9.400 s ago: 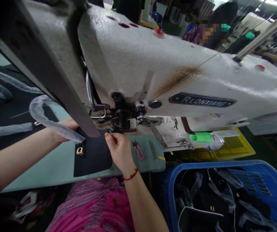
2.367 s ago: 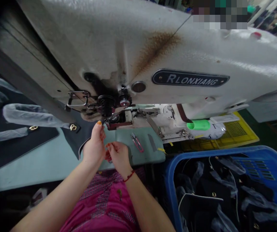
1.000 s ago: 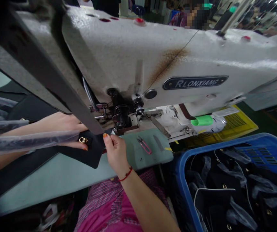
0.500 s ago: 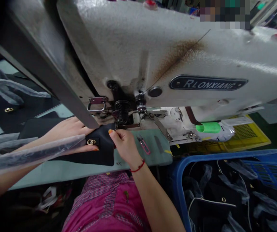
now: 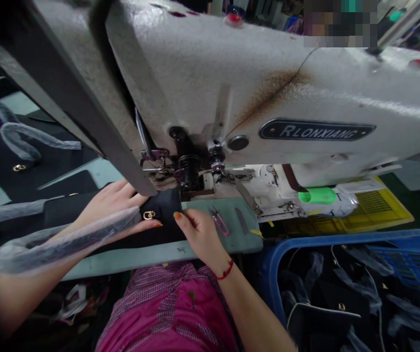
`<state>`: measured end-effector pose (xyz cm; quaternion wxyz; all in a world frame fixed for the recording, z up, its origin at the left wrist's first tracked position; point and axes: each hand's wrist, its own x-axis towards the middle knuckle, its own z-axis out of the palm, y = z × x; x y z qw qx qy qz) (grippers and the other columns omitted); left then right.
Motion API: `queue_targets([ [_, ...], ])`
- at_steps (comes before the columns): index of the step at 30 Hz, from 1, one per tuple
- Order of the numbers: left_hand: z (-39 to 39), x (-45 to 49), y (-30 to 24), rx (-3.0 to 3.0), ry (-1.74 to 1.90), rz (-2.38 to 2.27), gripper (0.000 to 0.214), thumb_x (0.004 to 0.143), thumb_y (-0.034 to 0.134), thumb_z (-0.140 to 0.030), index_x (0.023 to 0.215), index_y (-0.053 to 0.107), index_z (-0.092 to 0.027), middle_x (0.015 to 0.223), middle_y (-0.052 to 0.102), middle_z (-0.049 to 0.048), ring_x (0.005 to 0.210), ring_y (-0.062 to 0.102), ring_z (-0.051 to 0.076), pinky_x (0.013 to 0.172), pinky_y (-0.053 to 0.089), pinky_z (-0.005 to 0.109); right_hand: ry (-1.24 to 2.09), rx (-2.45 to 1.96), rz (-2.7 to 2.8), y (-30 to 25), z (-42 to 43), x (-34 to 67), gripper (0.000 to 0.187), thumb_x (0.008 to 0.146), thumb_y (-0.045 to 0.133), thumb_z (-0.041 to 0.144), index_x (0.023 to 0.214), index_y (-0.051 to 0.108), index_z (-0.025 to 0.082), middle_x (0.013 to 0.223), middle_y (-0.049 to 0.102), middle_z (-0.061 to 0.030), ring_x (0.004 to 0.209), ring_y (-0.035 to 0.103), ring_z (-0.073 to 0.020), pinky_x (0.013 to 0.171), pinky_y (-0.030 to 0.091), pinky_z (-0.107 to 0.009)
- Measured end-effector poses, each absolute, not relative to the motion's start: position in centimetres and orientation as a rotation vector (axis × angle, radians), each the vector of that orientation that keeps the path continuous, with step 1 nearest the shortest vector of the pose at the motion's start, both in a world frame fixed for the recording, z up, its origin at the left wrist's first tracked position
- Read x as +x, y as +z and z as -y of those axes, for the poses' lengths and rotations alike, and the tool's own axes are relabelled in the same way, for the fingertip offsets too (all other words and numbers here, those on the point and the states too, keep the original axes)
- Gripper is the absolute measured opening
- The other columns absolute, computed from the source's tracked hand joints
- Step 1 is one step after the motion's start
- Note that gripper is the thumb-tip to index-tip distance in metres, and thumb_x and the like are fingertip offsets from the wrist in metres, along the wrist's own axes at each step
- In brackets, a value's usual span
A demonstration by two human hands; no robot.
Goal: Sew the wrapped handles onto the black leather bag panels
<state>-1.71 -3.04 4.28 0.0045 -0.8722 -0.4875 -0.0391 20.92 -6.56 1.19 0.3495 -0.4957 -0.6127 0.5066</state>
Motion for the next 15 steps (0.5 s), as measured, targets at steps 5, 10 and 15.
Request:
queue_targets([
  [5,3.0,-1.6,4.4,-2.701,-0.057,1.519,0.090,0.078,0.047,-0.075,0.143,0.043,-0.013,0.124,0.056,0.0214,0.109,0.053,0.037,0.096,0.041,0.046,1.401,-1.301,1.525,-1.5,10.6,21.5,0.041,0.099,0.042,0.045,0.073,0.059,0.018,0.070,0.068,-0.0030,0.065,0.064,-0.0139,0.059,0.042,-0.023],
  [10,3.3,-1.1,5.3,-2.671,0.059,1.507,0.086,0.083,0.045,-0.070,0.146,0.040,-0.010,0.120,0.057,0.0224,0.105,0.053,0.037,0.092,0.042,0.045,1.327,-1.316,1.510,-2.6,11.5,21.2,0.042,0.099,0.044,0.042,0.072,0.064,0.017,0.073,0.073,-0.0058,0.066,0.068,-0.0142,0.062,0.047,-0.022],
  [15,2.8,-1.1,5.7,-2.674,0.133,1.496,0.082,0.086,0.041,-0.067,0.144,0.042,-0.009,0.121,0.056,0.0220,0.104,0.054,0.036,0.090,0.043,0.044,1.334,-1.289,1.476,-1.9,11.0,20.8,0.044,0.099,0.046,0.041,0.069,0.066,0.016,0.067,0.071,-0.0047,0.060,0.066,-0.0121,0.060,0.049,-0.020],
])
